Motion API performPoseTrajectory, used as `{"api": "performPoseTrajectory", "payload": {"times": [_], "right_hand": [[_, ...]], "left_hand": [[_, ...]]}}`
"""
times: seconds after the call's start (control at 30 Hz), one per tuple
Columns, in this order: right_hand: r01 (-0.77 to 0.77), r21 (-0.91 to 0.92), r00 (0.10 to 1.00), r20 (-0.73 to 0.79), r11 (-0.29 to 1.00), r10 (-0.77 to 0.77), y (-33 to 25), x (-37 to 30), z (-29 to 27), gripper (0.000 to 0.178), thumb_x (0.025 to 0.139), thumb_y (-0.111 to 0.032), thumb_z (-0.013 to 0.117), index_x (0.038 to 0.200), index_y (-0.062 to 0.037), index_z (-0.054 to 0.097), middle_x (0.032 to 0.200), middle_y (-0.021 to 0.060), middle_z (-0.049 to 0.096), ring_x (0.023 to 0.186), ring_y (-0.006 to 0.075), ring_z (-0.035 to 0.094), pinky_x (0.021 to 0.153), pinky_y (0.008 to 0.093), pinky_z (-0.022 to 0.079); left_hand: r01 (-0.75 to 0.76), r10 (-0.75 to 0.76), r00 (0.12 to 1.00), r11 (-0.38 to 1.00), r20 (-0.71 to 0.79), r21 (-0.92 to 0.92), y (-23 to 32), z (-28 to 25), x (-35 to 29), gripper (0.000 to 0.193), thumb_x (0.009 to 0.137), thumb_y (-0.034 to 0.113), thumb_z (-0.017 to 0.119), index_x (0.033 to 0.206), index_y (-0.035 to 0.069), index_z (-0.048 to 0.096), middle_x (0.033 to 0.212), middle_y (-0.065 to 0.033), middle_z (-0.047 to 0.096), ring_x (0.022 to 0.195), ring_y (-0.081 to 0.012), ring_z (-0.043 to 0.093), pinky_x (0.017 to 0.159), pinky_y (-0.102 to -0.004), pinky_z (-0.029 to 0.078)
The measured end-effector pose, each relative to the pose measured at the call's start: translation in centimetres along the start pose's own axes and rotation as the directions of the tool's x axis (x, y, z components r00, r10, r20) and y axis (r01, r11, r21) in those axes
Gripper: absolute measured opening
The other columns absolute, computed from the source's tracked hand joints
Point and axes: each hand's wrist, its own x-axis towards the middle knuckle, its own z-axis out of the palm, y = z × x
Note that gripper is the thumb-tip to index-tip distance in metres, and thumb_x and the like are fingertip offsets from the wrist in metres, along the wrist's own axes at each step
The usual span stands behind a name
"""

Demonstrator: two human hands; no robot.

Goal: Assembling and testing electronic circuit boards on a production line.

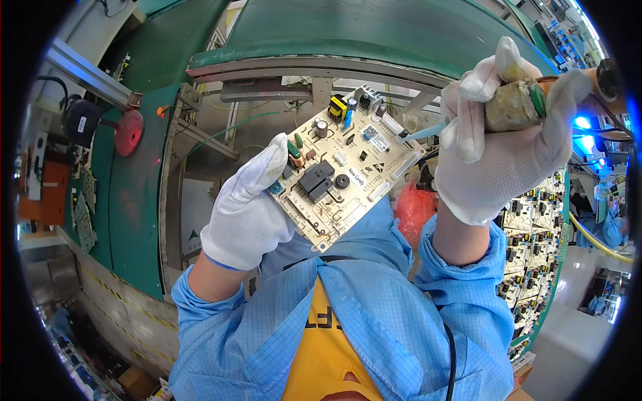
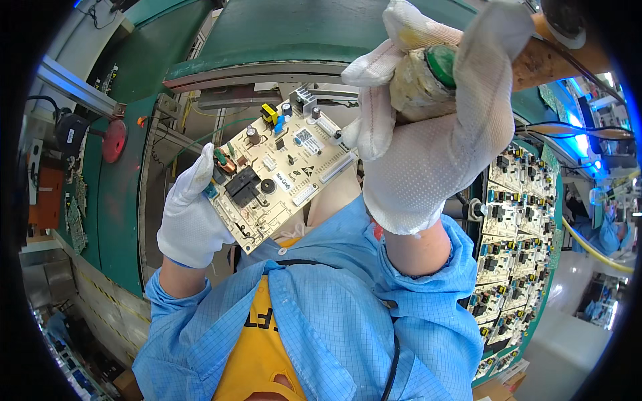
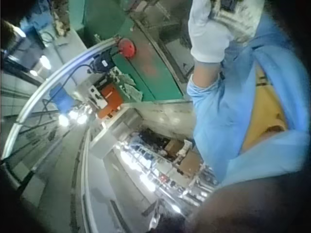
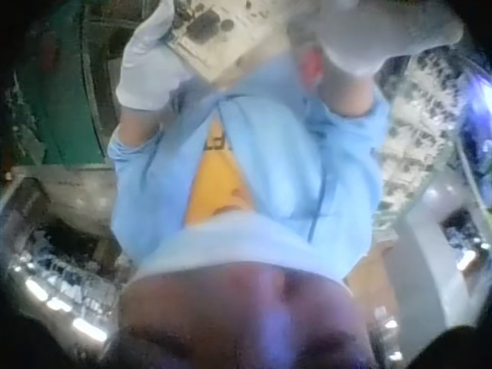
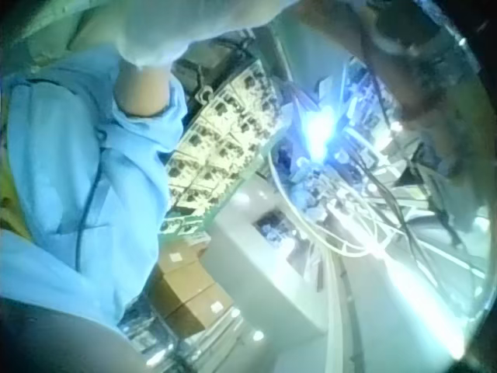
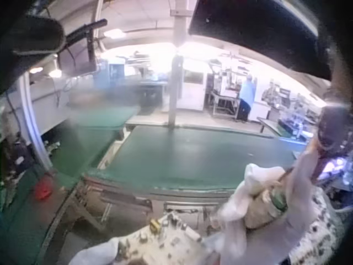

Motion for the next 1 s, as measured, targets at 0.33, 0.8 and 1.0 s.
{"api": "performPoseTrajectory", "payload": {"times": [0.33, 0.8, 1.0], "right_hand": [[-0.201, 0.412, 0.941, -0.172, 0.889, 0.293, -0.8, -0.1, -1.8, 0.033, 0.098, -0.042, 0.050, 0.106, -0.0101, 0.054, 0.089, 0.0046, 0.058, 0.072, 0.0210, 0.058, 0.051, 0.0360, 0.044], [0.028, -0.161, 0.981, -0.187, 0.987, -0.058, -0.2, 0.6, -6.1, 0.040, 0.101, -0.042, 0.046, 0.105, -0.0039, 0.059, 0.086, 0.0056, 0.065, 0.054, 0.0102, 0.051, 0.045, 0.0221, 0.044], [0.030, -0.178, 0.939, -0.332, 0.984, -0.089, 0.3, 1.2, -3.7, 0.041, 0.101, -0.039, 0.046, 0.112, -0.0004, 0.055, 0.086, 0.0043, 0.060, 0.056, 0.0108, 0.050, 0.041, 0.0198, 0.036]], "left_hand": [[0.134, -0.072, 0.976, 0.943, 0.207, -0.304, 4.5, -0.4, 5.9, 0.045, 0.093, 0.008, 0.056, 0.135, -0.006, 0.044, 0.133, -0.0174, 0.055, 0.120, -0.0256, 0.057, 0.102, -0.0371, 0.046], [0.412, 0.828, 0.520, -0.027, -0.210, 0.911, 21.4, -21.5, 22.4, 0.039, 0.082, 0.026, 0.064, 0.118, 0.015, 0.059, 0.100, -0.0169, 0.068, 0.095, -0.0345, 0.065, 0.079, -0.0455, 0.052], [0.535, 0.735, 0.626, -0.161, -0.262, 0.830, 18.8, -26.0, 20.6, 0.047, 0.080, 0.028, 0.068, 0.124, 0.015, 0.060, 0.108, -0.0145, 0.068, 0.098, -0.0318, 0.065, 0.086, -0.0441, 0.051]]}}
